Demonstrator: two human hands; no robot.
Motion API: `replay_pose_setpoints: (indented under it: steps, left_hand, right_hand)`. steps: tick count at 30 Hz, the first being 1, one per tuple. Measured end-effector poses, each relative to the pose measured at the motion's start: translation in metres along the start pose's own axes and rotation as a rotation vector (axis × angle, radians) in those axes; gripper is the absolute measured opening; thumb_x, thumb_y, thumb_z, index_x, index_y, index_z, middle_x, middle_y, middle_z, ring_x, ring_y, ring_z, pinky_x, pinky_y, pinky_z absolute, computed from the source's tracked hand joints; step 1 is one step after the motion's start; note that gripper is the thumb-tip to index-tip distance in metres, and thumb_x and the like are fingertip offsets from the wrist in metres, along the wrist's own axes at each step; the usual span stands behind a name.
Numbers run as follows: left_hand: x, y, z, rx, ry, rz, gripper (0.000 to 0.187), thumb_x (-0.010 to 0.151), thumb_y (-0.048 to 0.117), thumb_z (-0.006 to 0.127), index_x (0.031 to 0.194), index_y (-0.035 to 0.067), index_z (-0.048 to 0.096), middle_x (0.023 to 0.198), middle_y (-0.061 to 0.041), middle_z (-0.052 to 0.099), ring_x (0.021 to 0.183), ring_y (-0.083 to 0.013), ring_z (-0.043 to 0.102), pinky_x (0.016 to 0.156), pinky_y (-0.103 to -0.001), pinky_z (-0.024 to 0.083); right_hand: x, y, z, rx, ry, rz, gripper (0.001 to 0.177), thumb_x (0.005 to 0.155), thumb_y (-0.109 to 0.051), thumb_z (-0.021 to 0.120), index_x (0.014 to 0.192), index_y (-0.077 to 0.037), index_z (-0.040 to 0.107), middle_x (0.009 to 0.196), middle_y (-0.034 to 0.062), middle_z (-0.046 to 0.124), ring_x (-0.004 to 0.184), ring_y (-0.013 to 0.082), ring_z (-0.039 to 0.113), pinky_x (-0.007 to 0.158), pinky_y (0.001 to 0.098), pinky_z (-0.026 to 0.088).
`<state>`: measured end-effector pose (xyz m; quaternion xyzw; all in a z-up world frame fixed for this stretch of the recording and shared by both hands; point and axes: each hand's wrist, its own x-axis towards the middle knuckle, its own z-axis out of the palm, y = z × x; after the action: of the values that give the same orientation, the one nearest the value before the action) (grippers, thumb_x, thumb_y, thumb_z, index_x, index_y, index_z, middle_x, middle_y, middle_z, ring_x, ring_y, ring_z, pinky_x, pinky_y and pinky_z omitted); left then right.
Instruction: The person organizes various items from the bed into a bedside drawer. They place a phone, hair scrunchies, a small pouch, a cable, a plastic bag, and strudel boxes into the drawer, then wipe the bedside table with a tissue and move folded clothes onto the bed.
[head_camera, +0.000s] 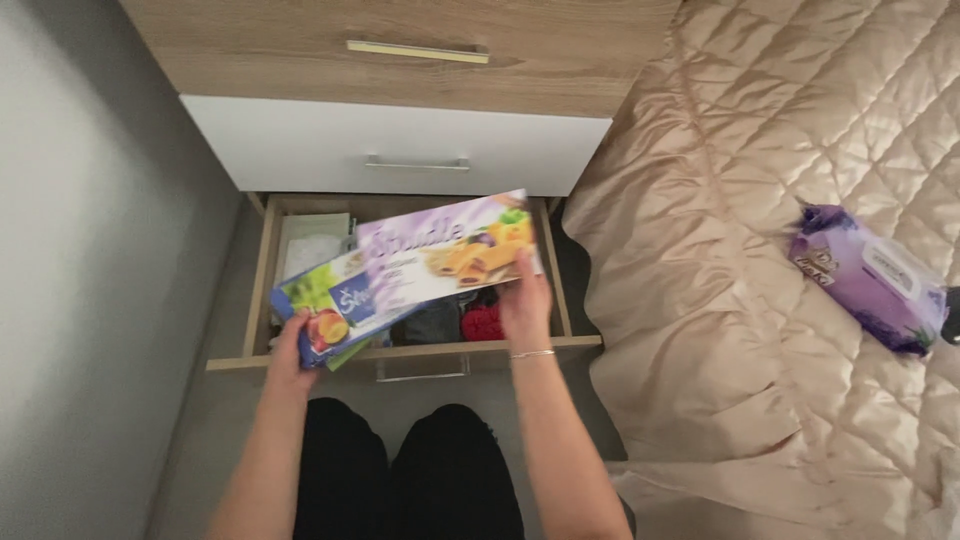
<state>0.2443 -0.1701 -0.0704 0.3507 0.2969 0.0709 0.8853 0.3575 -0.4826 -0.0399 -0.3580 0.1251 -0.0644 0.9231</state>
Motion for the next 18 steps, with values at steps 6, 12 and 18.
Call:
replay_pose_setpoints:
  steps: [6, 12, 18]
  left_hand:
    - [-0.001, 0.031, 0.029, 0.013, 0.094, 0.083, 0.033, 0.078, 0.040, 0.086, 0.100, 0.020, 0.072, 0.094, 0.000, 0.073, 0.083, -0.0168, 0.074, 0.077, -0.029, 0.063]
    - [0.016, 0.051, 0.054, -0.037, 0.096, 0.095, 0.036, 0.077, 0.041, 0.086, 0.103, 0.020, 0.073, 0.099, -0.002, 0.076, 0.087, -0.0156, 0.077, 0.077, -0.028, 0.065]
    - [0.020, 0.031, 0.070, -0.111, 0.109, 0.031, 0.037, 0.081, 0.041, 0.085, 0.107, 0.019, 0.071, 0.104, -0.002, 0.075, 0.096, -0.0175, 0.076, 0.084, -0.031, 0.065]
  right_hand:
    - [0.005, -0.103, -0.010, 0.066, 0.084, -0.089, 0.043, 0.091, -0.030, 0.079, 0.129, -0.013, 0.066, 0.132, 0.0127, 0.068, 0.120, 0.0290, 0.067, 0.107, 0.0467, 0.048]
    - [0.081, -0.081, -0.103, 0.072, 0.267, -0.156, 0.042, 0.086, -0.031, 0.089, 0.119, -0.014, 0.069, 0.119, 0.0090, 0.073, 0.108, 0.0284, 0.073, 0.100, 0.0464, 0.055]
    - [0.083, -0.026, -0.106, 0.134, 0.424, 0.041, 0.041, 0.088, -0.030, 0.085, 0.116, -0.007, 0.065, 0.112, 0.0171, 0.071, 0.101, 0.0348, 0.073, 0.084, 0.0497, 0.064]
